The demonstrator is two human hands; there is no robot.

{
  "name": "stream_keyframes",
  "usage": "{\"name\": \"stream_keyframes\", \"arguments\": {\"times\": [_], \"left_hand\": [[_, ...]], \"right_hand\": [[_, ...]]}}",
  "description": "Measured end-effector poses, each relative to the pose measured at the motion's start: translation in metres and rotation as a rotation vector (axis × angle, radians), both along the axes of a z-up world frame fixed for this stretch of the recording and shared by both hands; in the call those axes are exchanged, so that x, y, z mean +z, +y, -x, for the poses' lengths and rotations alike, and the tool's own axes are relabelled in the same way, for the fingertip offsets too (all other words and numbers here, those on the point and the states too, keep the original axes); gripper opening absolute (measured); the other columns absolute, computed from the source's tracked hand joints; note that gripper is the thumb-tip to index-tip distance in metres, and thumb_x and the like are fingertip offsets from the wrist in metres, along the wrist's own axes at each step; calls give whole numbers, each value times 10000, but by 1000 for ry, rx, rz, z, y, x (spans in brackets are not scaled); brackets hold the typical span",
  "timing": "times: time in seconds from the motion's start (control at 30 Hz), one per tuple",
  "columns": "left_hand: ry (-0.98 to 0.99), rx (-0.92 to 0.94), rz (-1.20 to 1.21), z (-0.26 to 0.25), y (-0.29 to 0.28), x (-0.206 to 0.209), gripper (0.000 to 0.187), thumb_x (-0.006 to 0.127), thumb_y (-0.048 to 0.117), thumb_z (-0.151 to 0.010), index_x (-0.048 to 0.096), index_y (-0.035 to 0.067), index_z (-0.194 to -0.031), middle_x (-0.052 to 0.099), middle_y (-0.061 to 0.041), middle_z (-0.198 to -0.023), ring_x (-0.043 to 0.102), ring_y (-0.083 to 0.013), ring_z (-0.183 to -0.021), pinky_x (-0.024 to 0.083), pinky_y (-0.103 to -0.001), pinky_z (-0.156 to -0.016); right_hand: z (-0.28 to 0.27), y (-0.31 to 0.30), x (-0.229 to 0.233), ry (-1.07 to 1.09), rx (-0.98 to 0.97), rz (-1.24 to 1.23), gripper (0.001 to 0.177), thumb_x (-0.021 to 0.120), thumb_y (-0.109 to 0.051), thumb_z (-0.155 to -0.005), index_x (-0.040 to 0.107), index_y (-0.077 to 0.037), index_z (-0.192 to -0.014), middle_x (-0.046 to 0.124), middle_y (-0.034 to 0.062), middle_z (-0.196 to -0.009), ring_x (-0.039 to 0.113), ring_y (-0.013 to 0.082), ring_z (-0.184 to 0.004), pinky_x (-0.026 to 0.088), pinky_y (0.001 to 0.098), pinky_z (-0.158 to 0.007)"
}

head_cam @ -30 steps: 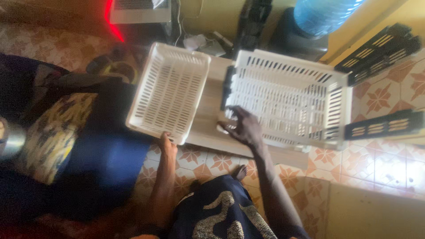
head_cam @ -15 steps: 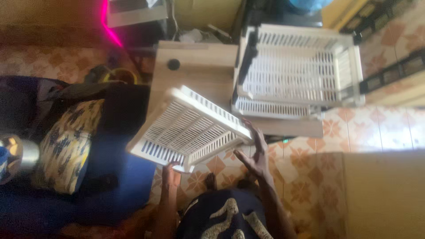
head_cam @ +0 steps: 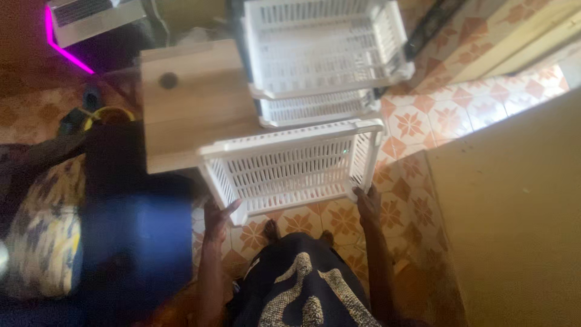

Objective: The person assembles a three-tier plastic storage rack by hand. They attach black plastic side supports to white plastic baskets, then stack the baskets vertically to form a complete rack.

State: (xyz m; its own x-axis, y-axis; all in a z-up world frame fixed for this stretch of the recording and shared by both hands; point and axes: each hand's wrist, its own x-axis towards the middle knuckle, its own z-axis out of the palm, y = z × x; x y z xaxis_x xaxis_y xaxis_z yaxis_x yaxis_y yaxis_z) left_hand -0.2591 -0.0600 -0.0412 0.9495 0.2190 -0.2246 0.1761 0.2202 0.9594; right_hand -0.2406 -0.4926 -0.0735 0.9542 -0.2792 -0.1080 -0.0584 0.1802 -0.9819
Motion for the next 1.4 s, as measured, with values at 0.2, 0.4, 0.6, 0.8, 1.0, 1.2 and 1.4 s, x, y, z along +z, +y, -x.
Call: {"name": "stream_keyframes", "arguments": {"times": [0.2,0.4,0.6,0.8,1.0,1.2,1.4], "left_hand": [[-61,-106,-104,5,-72,59,492,814,107,-778,654,29,-1236,715,-48,-1109,666,-175,-993,550,-329,-863],[-176,-108,-20,8,-113,71,539,798,169,-836,606,56,-1328,671,-43,-1226,615,-147,-1113,501,-316,-958],[-117,-66,-66,7,-117,32,414,766,334,-918,709,-1,-1153,697,-86,-1009,614,-166,-916,507,-326,-804],[-203,94,-274,-23,-115,46,388,745,338,-953,728,-22,-1095,717,-134,-970,657,-195,-891,537,-362,-811],[-743,-75,-39,-61,-113,178,801,701,343,-914,382,61,-1593,425,-164,-1617,452,-264,-1474,427,-463,-1218],[-1055,-36,-499,-111,-95,276,716,475,515,-1053,399,113,-1641,354,-145,-1718,358,-281,-1590,308,-487,-1353],[-1036,93,-744,-202,-76,304,958,207,809,-1002,344,56,-1578,370,-134,-1681,364,-272,-1577,311,-487,-1321]], "right_hand": [[34,-78,-40,323,-143,302,248,731,-84,-910,604,90,-1034,555,95,-894,491,192,-762,422,358,-639],[28,-128,-32,184,-81,228,315,626,-78,-816,671,-6,-1120,689,38,-923,578,164,-727,441,311,-610],[21,-146,7,286,-5,640,240,615,-66,-943,673,98,-1109,720,183,-960,653,279,-833,524,404,-764],[5,-125,94,-246,-138,706,591,600,21,-866,479,113,-1438,595,267,-1272,610,394,-1155,505,468,-984],[-44,-113,200,-335,-217,572,658,581,-66,-887,460,61,-1522,649,223,-1290,709,313,-1101,629,433,-903],[-102,-109,270,-739,-171,630,686,679,-371,-1083,437,48,-1568,623,230,-1394,700,285,-1104,631,407,-926],[-183,-99,308,-782,-267,691,640,643,-494,-1149,522,-6,-1546,724,157,-1174,748,246,-1019,673,414,-916]]}}
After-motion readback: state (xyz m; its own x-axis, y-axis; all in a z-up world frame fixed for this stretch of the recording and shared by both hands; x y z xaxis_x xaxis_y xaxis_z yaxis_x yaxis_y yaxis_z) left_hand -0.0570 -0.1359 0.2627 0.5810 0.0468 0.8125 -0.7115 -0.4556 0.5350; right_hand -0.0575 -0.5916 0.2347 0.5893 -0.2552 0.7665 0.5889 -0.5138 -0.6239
